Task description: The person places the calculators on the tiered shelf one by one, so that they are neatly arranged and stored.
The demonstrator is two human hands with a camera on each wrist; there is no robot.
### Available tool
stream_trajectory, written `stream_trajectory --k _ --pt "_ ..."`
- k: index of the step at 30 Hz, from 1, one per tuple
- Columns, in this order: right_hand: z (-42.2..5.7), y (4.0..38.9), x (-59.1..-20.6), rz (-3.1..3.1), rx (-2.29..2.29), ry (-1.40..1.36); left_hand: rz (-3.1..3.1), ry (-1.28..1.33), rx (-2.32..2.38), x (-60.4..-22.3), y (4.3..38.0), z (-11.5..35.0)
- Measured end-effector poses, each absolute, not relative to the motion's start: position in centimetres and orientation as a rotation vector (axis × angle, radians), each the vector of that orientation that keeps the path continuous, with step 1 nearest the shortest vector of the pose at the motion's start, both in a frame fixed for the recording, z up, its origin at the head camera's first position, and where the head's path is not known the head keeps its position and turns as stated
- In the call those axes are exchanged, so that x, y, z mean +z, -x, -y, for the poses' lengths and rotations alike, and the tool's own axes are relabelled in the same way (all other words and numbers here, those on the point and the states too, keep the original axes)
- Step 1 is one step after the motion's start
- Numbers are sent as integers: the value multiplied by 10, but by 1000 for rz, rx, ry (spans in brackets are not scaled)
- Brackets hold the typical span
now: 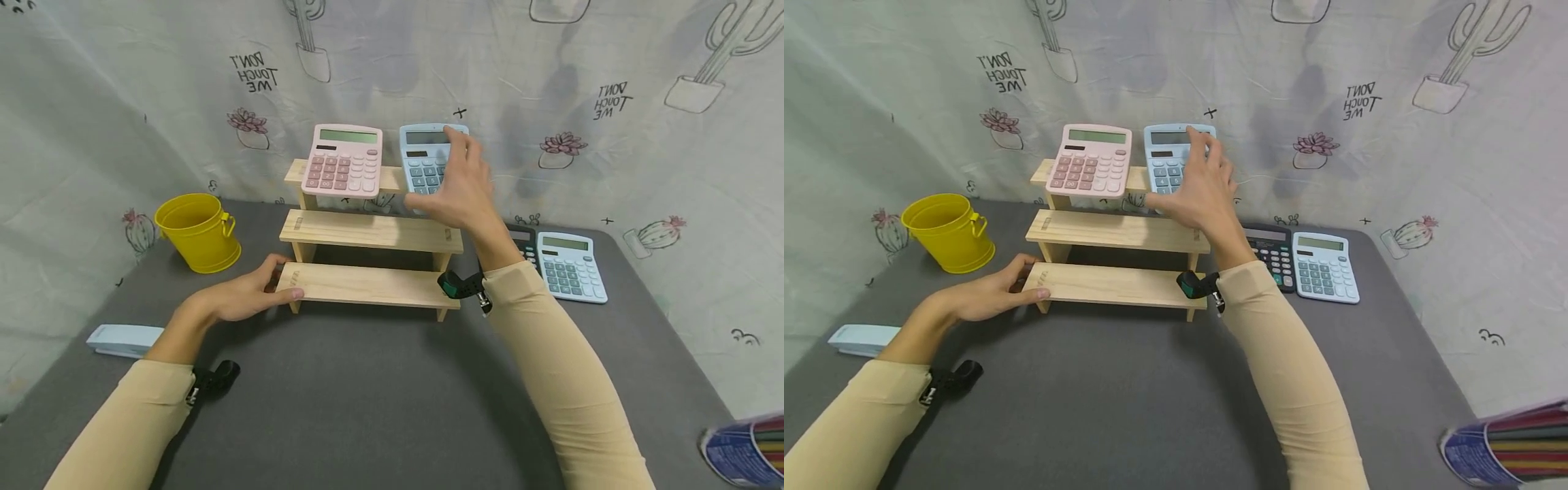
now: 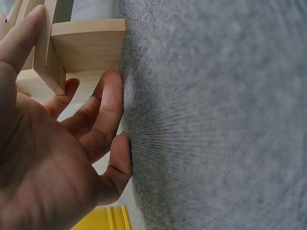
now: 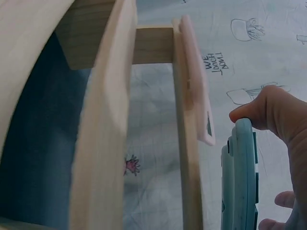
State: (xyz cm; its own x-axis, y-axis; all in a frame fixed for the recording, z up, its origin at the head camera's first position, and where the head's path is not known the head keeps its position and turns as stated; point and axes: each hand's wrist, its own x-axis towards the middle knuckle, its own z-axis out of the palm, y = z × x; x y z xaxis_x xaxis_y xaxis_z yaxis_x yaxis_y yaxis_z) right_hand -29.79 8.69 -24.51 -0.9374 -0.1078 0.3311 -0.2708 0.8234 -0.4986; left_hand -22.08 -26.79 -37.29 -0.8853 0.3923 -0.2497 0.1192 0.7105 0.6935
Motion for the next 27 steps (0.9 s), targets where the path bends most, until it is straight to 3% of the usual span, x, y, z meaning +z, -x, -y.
stream_trajectory --k 27 --pt "-77 322 -248 2932 744 -222 -2539 -417 1028 -378 220 266"
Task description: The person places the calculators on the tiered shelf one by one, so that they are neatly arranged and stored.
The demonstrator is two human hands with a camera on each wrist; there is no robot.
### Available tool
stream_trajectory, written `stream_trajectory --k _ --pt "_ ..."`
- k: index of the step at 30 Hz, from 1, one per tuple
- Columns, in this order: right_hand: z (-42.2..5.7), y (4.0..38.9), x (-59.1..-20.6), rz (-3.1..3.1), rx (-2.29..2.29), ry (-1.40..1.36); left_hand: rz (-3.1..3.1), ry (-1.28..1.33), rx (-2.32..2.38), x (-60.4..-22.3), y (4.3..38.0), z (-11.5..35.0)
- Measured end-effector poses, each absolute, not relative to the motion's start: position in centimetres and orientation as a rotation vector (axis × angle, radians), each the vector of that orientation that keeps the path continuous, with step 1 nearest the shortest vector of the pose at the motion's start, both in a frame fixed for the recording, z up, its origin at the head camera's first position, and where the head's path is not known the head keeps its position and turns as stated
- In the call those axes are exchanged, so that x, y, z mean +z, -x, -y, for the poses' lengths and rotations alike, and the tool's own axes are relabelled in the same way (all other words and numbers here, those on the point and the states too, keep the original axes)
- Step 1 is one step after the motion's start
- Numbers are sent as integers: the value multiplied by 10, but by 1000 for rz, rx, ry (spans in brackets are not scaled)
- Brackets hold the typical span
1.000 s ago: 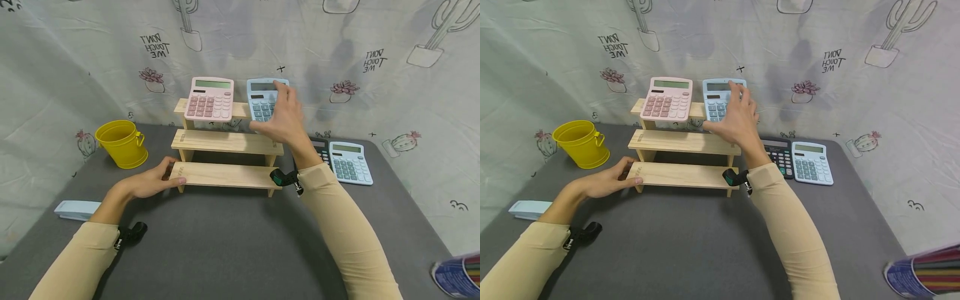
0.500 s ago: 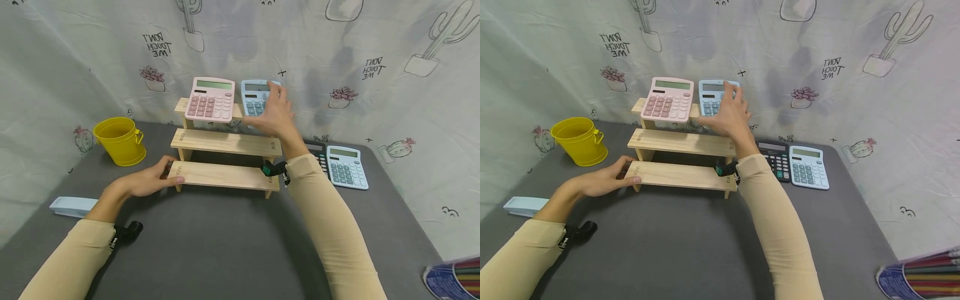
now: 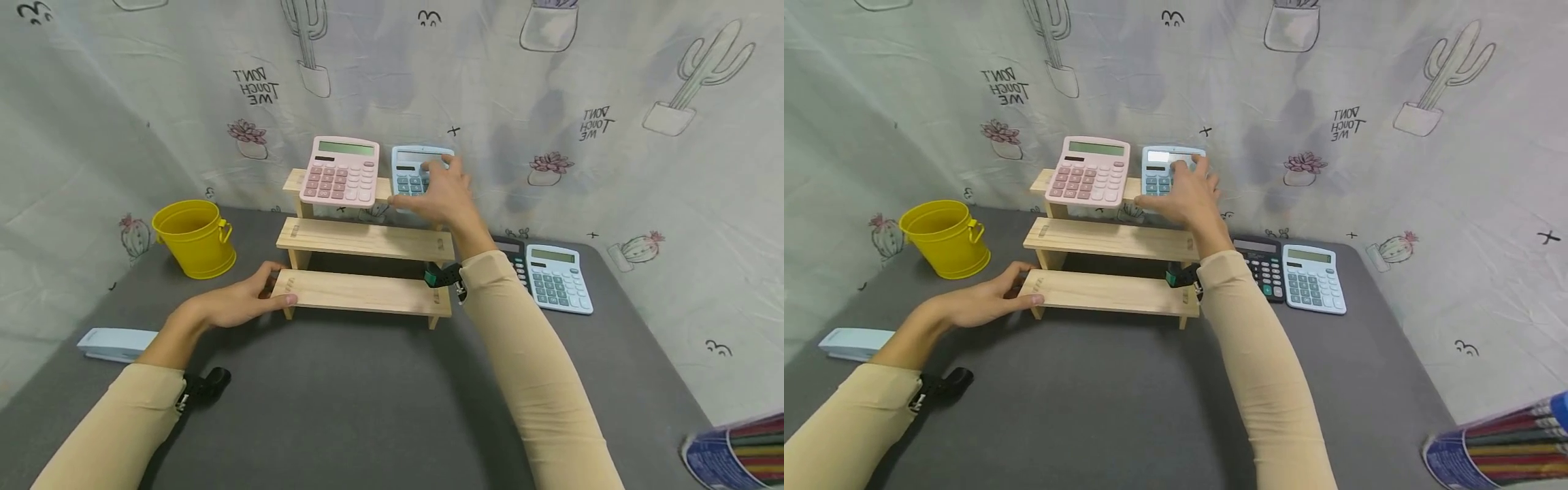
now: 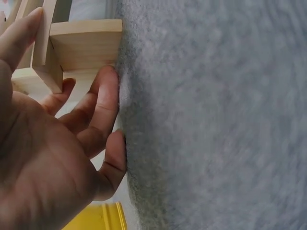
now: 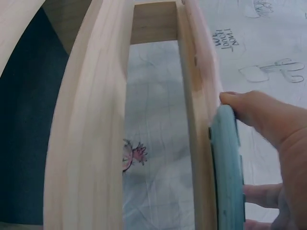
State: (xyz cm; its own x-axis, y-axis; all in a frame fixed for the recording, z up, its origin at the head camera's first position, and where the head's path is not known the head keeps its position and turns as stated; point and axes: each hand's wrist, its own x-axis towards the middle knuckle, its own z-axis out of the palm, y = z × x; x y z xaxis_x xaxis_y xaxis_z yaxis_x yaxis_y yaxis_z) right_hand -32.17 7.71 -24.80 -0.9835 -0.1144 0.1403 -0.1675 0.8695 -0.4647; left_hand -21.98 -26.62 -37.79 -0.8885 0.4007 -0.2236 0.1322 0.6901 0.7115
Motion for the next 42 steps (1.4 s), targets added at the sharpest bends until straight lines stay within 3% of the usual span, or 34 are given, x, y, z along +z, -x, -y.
stream_trajectory --k 9,42 --pt "-77 324 -242 3037 712 -413 -2522 -398 1030 -380 223 267" --pt "-78 316 -250 3000 786 -456 -2507 -377 1064 -377 218 271"
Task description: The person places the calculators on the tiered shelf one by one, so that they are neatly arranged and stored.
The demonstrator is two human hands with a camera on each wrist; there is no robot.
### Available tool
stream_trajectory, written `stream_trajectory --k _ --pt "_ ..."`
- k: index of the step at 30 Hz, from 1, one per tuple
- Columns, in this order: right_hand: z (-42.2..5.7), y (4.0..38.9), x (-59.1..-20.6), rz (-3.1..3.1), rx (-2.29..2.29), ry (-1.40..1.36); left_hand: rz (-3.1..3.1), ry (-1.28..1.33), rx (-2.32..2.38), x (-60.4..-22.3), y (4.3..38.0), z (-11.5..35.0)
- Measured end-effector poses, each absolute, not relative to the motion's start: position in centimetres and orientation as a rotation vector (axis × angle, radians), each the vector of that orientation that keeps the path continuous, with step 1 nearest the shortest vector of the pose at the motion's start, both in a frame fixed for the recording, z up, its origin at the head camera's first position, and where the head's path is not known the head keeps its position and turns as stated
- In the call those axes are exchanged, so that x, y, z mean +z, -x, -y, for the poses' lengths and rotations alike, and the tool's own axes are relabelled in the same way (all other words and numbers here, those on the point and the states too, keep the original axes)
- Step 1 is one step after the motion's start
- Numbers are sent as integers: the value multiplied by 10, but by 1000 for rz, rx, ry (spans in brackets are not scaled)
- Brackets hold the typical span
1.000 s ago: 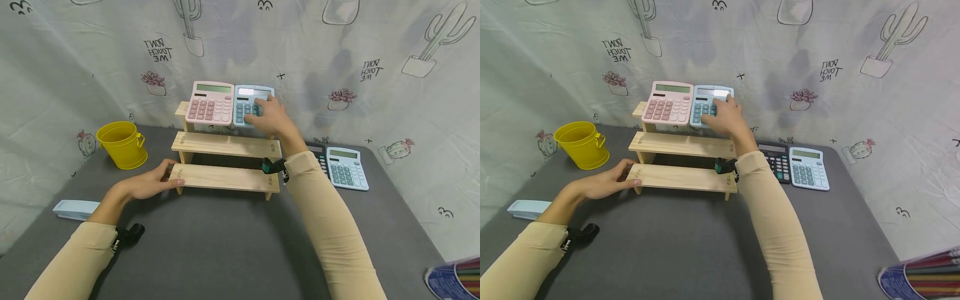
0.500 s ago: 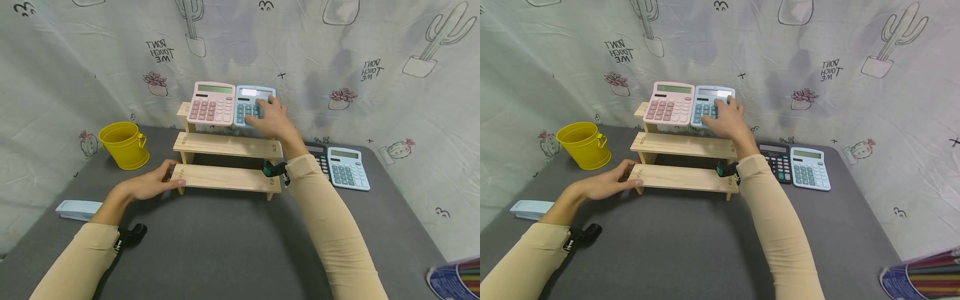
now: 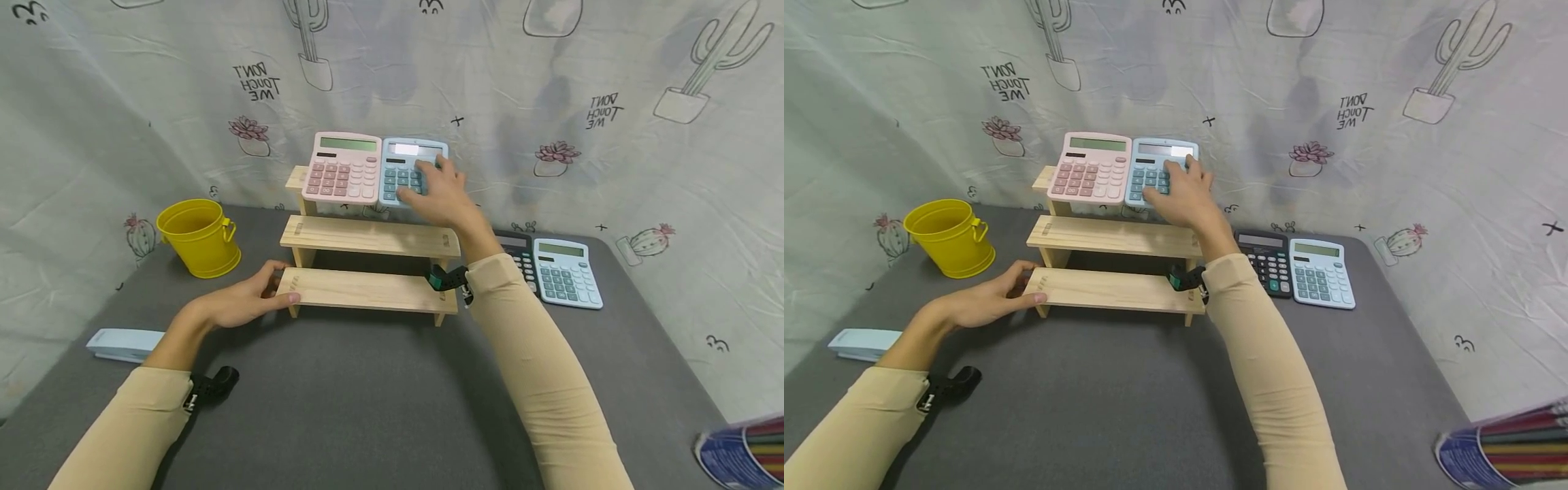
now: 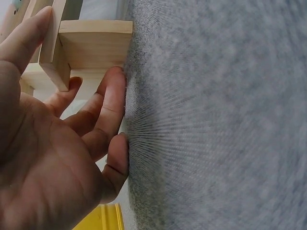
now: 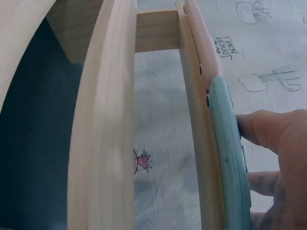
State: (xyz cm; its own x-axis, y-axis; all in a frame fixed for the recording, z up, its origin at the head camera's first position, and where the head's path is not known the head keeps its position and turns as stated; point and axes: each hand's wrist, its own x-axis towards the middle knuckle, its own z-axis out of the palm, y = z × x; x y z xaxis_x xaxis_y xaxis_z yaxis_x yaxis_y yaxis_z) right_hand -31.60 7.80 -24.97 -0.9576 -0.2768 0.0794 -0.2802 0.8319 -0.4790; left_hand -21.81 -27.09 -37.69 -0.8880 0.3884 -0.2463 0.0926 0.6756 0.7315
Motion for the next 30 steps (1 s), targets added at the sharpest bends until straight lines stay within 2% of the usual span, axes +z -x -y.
stream_trajectory --k 18,30 --pt "-80 316 -257 2950 810 -547 -2507 -374 1084 -382 218 273" --pt "-118 308 -266 2768 910 -613 -2527 -391 1067 -384 223 272"
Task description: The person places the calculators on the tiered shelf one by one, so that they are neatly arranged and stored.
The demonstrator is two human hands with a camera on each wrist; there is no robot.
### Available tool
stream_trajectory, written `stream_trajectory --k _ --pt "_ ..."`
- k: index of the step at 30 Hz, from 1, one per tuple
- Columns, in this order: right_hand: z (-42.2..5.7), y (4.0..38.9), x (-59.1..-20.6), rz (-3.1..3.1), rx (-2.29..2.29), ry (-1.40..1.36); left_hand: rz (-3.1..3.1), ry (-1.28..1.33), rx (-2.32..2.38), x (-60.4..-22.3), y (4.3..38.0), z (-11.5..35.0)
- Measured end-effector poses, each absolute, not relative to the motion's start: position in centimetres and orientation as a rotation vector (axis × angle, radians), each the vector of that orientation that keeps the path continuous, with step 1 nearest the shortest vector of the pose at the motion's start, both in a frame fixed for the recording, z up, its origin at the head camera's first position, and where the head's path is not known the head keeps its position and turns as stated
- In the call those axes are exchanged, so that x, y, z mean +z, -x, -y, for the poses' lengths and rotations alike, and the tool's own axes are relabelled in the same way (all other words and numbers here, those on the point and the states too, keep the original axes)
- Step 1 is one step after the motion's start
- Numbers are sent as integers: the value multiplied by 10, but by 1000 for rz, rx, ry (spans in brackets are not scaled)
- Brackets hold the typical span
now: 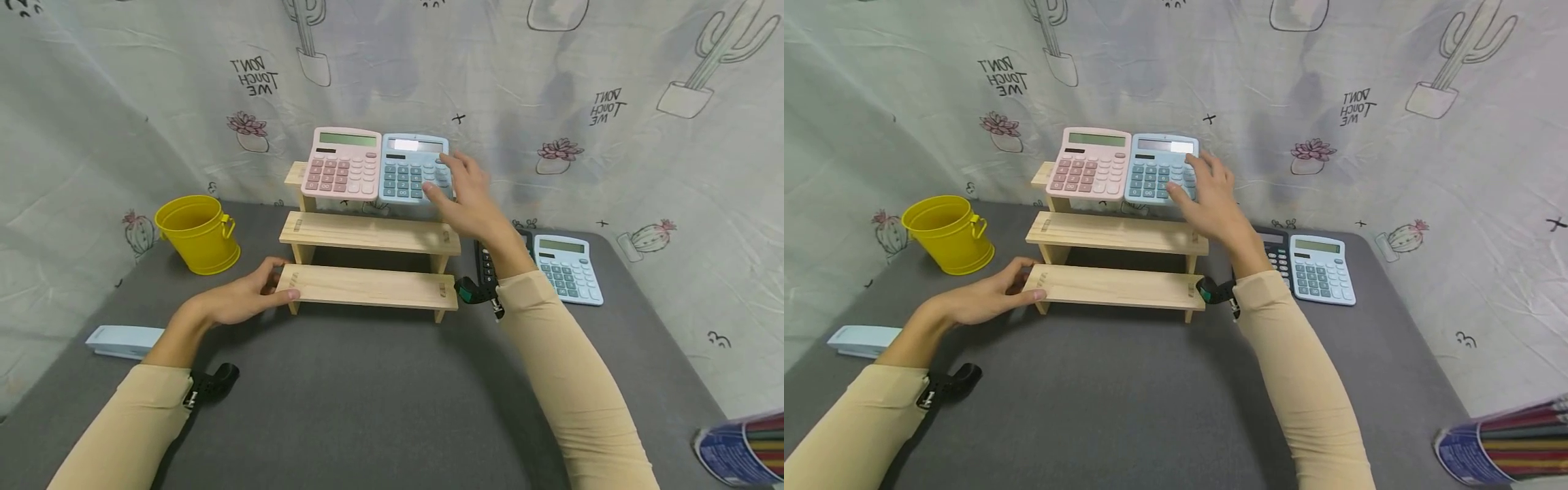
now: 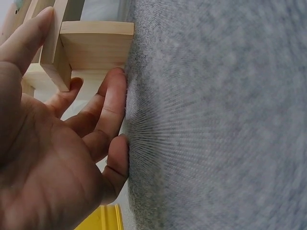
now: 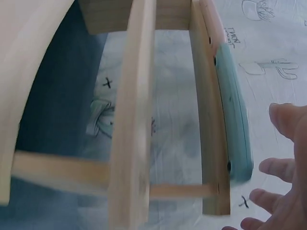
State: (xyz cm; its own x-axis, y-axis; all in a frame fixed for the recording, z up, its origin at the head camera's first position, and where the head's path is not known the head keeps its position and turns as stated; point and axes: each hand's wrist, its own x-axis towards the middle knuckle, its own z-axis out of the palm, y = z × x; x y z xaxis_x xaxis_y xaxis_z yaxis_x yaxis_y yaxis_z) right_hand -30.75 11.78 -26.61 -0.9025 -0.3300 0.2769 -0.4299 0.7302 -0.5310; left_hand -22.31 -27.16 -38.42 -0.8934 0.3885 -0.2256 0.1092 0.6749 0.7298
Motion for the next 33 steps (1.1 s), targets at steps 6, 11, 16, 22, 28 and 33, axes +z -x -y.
stream_trajectory --k 6,11,16,22,28,33 --pt "-141 303 -271 2721 879 -642 -2529 -385 1059 -383 224 271" --pt "-158 300 -282 2653 824 -703 -2519 -376 1068 -384 222 270" --pt "-174 293 -294 2643 760 -718 -2519 -370 1054 -383 221 270" --pt "-188 286 -304 2648 763 -674 -2525 -362 1050 -381 221 270" --pt "-201 281 -315 2638 733 -667 -2536 -387 1041 -383 220 270" --pt "-217 278 -321 2648 732 -647 -2545 -439 1067 -385 220 270"
